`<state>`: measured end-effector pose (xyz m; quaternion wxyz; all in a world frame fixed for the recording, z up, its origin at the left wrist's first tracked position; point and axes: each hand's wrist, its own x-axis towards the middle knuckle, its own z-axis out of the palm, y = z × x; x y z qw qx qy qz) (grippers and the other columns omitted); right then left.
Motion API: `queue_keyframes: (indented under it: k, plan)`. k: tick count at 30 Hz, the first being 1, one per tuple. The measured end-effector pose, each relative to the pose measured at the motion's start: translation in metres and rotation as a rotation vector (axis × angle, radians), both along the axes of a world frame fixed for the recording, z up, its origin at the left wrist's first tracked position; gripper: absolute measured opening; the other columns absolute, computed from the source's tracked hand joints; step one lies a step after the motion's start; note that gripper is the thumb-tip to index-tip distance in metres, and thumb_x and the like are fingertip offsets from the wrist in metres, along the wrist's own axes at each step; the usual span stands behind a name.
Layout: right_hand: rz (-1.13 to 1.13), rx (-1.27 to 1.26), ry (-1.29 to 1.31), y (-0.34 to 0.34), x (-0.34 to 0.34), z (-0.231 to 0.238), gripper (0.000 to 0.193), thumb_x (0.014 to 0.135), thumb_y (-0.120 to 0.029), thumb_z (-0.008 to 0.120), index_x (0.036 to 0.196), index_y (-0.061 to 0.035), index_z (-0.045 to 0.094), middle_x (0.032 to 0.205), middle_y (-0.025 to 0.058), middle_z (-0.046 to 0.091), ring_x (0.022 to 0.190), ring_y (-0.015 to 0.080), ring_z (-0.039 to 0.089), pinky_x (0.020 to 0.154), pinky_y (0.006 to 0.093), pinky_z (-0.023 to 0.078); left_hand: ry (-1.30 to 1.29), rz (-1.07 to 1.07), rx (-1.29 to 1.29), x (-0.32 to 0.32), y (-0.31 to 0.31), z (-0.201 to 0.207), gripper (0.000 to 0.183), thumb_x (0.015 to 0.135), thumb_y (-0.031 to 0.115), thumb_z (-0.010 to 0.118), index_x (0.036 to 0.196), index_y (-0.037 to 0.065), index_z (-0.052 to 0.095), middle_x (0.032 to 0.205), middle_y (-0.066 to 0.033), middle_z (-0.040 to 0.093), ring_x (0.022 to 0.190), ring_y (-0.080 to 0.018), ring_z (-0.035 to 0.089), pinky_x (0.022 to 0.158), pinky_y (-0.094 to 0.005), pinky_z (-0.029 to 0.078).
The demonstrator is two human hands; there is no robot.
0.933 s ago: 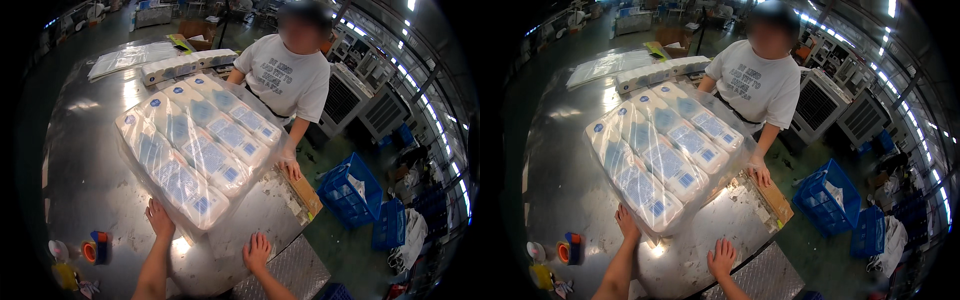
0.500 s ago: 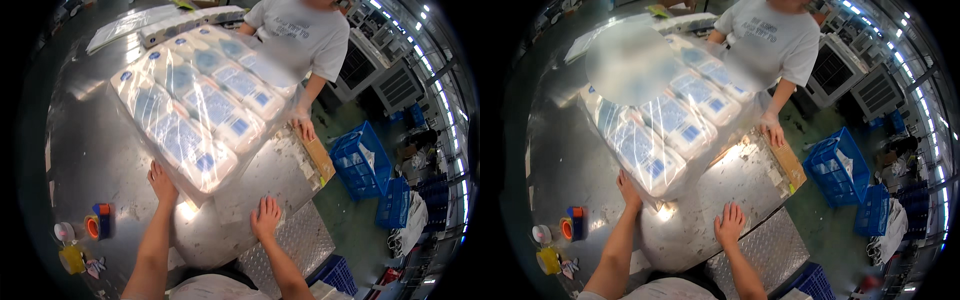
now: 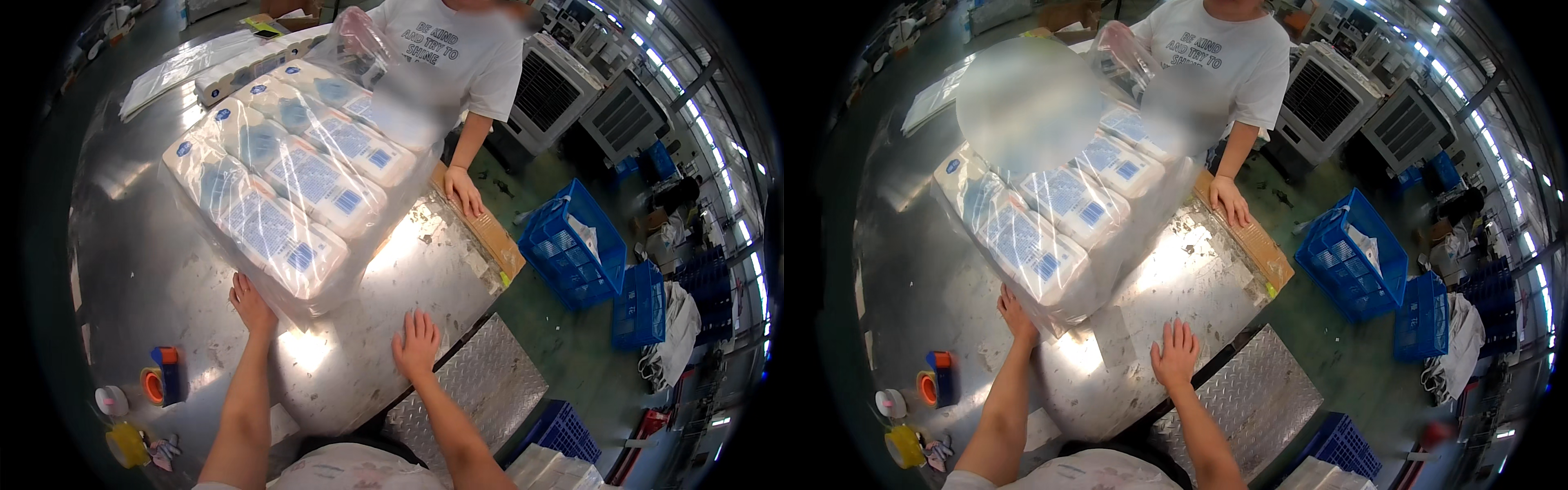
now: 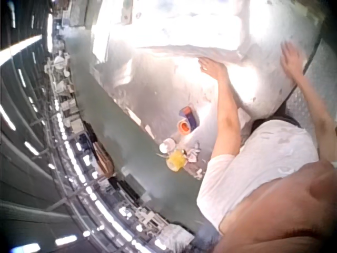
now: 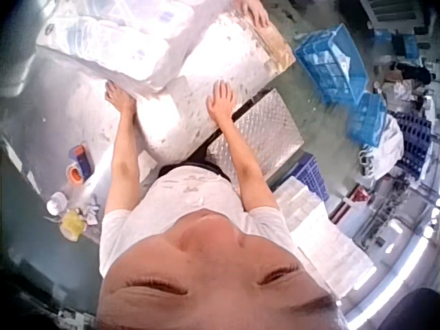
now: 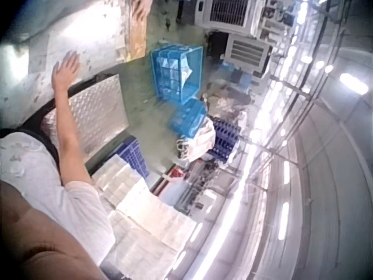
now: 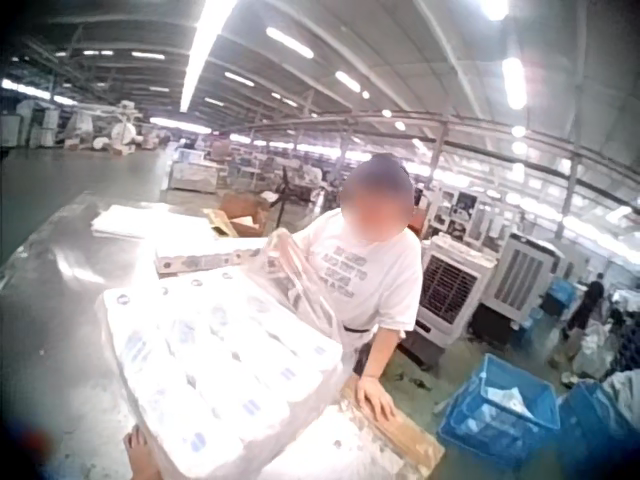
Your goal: The person packs paper rolls into large plastic bags on a metal table, seals a bag using a tape dispenser, and then moves to a crate to sort individual rolls into another plastic bag.
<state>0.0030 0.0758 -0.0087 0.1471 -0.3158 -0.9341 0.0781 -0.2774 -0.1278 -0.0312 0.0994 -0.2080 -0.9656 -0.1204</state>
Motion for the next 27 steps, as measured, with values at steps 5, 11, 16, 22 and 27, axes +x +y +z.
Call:
queue_keyframes:
  k: [5, 11, 16, 22, 27]
  plan:
    - [-0.003, -0.007, -0.021, 0.003, -0.004, 0.004, 0.053, 0.085, -0.032, 0.052, 0.13, -0.0049, 0.044, 0.138, 0.0165, 0.038, 0.129, 0.0333, 0.03, 0.105, 0.0489, 0.02, -0.014, -0.006, 0.008, -0.002, -0.003, -0.001, 0.06, 0.073, 0.013, 0.058, 0.127, -0.007, 0.038, 0.136, -0.019, 0.035, 0.133, -0.0317, 0.023, 0.106, -0.0458, 0.018]
    - [-0.026, 0.005, -0.036, 0.002, -0.002, 0.005, 0.053, 0.085, -0.033, 0.052, 0.13, -0.0055, 0.044, 0.137, 0.0159, 0.037, 0.129, 0.0331, 0.03, 0.105, 0.0489, 0.02, -0.081, 0.038, 0.034, 0.002, 0.003, 0.009, 0.059, 0.073, 0.012, 0.058, 0.126, -0.006, 0.04, 0.137, -0.0188, 0.034, 0.134, -0.0308, 0.022, 0.107, -0.0436, 0.018]
    - [-0.021, -0.013, -0.048, 0.0, -0.001, 0.007, 0.054, 0.084, -0.033, 0.052, 0.13, -0.0058, 0.044, 0.138, 0.0156, 0.037, 0.129, 0.033, 0.03, 0.105, 0.0487, 0.02, -0.032, 0.062, 0.046, 0.0, 0.001, 0.0, 0.056, 0.075, 0.015, 0.056, 0.125, -0.005, 0.042, 0.137, -0.0167, 0.034, 0.133, -0.0294, 0.023, 0.107, -0.043, 0.019]
    - [-0.02, 0.002, -0.024, 0.0, -0.004, 0.002, 0.054, 0.083, -0.033, 0.054, 0.128, -0.0049, 0.046, 0.136, 0.0161, 0.04, 0.128, 0.0332, 0.031, 0.105, 0.049, 0.021, -0.066, 0.064, 0.121, 0.004, 0.006, 0.018, 0.056, 0.074, 0.016, 0.058, 0.124, -0.005, 0.042, 0.137, -0.0165, 0.034, 0.133, -0.0305, 0.024, 0.106, -0.0444, 0.019]
    - [-0.02, -0.016, -0.02, -0.001, -0.006, 0.004, 0.053, 0.084, -0.033, 0.052, 0.128, -0.0051, 0.046, 0.136, 0.016, 0.04, 0.128, 0.0338, 0.031, 0.105, 0.0501, 0.02, -0.058, 0.054, 0.123, 0.005, 0.002, 0.017, 0.059, 0.074, 0.013, 0.059, 0.126, -0.007, 0.038, 0.136, -0.0195, 0.033, 0.132, -0.0325, 0.023, 0.107, -0.0451, 0.017]
